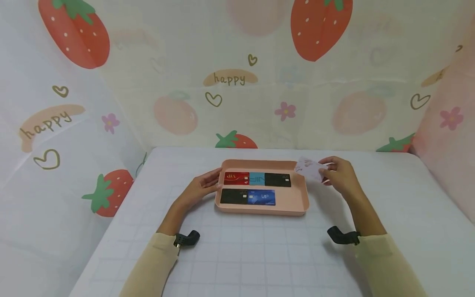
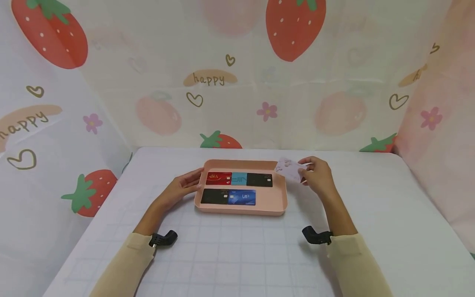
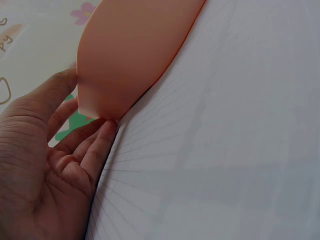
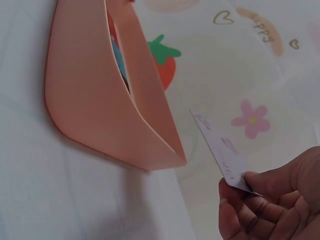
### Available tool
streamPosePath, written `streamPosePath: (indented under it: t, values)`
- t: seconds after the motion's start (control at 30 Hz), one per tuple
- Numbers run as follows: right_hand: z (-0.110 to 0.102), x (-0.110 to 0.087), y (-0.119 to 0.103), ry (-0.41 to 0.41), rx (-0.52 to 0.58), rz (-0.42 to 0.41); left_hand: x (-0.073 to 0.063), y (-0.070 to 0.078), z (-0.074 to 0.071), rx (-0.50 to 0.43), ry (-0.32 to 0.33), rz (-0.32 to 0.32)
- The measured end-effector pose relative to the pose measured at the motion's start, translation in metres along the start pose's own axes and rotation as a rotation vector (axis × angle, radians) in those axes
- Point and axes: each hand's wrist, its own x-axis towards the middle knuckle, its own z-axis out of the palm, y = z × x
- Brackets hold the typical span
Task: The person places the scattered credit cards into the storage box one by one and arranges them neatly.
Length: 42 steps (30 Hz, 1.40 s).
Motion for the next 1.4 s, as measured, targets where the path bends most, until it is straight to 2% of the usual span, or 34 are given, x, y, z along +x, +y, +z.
streamPosePath:
  t: [0.53,1.07,1.4]
  values:
    - [0.013,-0.001,-0.008,-0.162,-0.017,-0.01,-0.002,0.004,0.001,0.002,0.002,-0.007]
    - [0.029,-0.002,-0.009,-0.258,-0.044,-0.024,-0.002,0.002,0.001,-0.023,-0.006,0.008]
    - [0.032,-0.005,-0.009,-0.278,-0.049,-0.032,-0.003,0.002,0.001,-0.04,-0.002,-0.01]
